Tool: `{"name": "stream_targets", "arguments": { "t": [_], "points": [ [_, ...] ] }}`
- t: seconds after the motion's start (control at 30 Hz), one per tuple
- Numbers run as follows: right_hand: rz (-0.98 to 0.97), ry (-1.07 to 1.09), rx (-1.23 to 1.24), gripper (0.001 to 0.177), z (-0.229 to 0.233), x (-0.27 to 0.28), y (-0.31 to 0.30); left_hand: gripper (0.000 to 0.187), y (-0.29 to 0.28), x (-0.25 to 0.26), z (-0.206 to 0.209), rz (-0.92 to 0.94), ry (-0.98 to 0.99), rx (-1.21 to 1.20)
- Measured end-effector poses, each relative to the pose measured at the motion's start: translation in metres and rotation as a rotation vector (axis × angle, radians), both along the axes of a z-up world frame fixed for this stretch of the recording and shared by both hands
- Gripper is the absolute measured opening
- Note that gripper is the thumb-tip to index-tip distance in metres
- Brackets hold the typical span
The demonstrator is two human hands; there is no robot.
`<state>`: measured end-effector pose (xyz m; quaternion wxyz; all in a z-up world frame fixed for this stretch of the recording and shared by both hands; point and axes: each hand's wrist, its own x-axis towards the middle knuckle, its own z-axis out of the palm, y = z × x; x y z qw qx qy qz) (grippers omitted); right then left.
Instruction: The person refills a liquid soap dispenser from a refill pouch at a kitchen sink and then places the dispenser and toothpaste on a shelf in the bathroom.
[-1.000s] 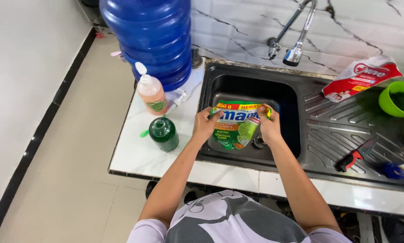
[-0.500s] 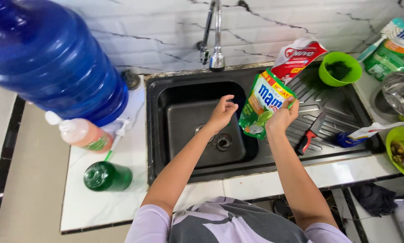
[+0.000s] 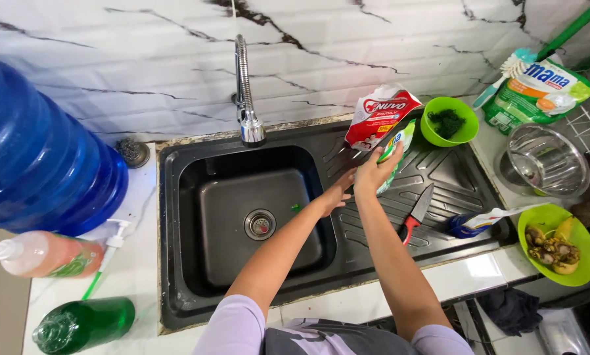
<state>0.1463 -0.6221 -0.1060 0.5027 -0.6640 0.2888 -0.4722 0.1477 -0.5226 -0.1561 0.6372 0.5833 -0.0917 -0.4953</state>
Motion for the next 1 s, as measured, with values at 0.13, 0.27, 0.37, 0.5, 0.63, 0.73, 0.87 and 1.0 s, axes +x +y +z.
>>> {"name": "stream_targets", "arguments": {
  "t": [0.13,0.27,0.37,0.5,0.63,0.73,0.87,1.0],
  "points": [
    [0.01,0.1,-0.191,0.059,0.004,-0.016,-0.016,0.077,-0.015,0.0,-0.016,0.033,0.12,-0.268],
    [0.162,0.205,-0.32,0.077,0.039,-0.048,-0.021,0.074,-0.022,-0.001,-0.005,0.032,0.036,-0.155],
    [0.232,0.182,-0.287,0.069,0.048,-0.064,-0.034,0.075,-0.017,-0.006,0.001,0.055,-0.051,-0.095],
    [0.179,0.103,-0.372,0.044,0.036,-0.081,-0.046,0.073,0.009,-0.006,-0.015,0.108,-0.113,-0.122],
    [0.235,-0.023,-0.434,0.033,0.007,-0.08,-0.008,0.068,0.084,-0.006,-0.016,0.267,0.009,-0.256],
    [0.575,0.038,-0.314,0.035,-0.003,-0.052,0.043,0.066,0.134,0.001,-0.033,0.543,0.143,-0.37],
    [1.159,0.207,-0.105,0.088,-0.022,0.034,0.113,0.062,0.189,-0.008,-0.037,0.821,0.128,-0.323],
    [1.218,0.042,-0.174,0.108,-0.014,0.116,0.189,0.062,0.23,-0.022,-0.028,0.86,0.144,-0.287]
  ]
}}
